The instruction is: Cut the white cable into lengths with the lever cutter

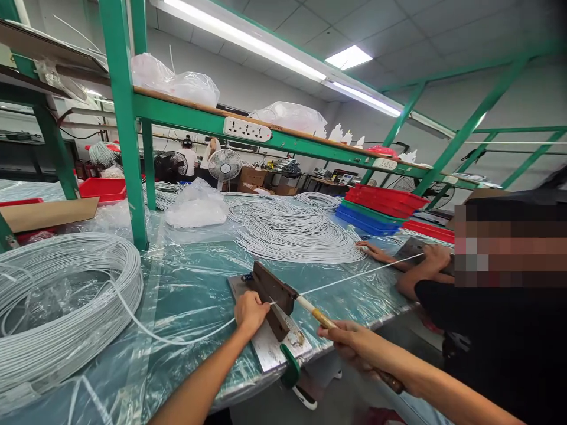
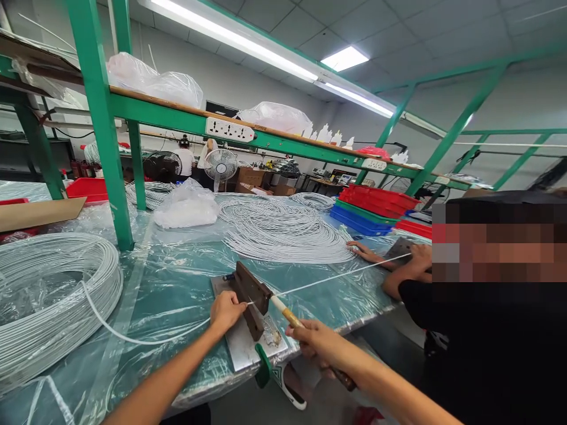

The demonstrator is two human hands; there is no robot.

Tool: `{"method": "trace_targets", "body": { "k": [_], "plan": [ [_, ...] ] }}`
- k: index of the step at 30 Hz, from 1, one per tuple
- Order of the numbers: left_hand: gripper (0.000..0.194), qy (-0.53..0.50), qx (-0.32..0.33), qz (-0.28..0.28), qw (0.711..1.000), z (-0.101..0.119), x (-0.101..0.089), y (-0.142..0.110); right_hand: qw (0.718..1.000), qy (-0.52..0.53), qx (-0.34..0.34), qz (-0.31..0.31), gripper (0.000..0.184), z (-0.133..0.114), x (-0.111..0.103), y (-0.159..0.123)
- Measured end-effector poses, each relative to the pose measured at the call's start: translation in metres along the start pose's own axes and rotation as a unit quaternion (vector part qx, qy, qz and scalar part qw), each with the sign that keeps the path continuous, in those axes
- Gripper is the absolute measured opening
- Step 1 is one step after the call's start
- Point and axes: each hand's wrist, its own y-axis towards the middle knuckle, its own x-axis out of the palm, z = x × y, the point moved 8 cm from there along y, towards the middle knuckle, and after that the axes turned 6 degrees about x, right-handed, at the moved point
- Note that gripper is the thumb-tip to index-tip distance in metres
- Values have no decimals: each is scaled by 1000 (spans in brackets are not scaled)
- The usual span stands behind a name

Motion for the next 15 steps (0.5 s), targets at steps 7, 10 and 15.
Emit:
{"method": "trace_targets", "body": {
  "k": [7, 10, 15],
  "plan": [
    [17, -10, 3, -7, 1000, -1, 2, 2, 988, -99, -108, 40, 41, 0, 7, -3],
    [18, -16, 2, -7, 1000, -1, 2, 3, 985, -104, -129, 49, 37, -6, 6, -9],
    [19, -35, -5, -4, 999, -2, 3, 1, 972, -95, -207, 55, 30, 2, 6, 0]
  ]
}}
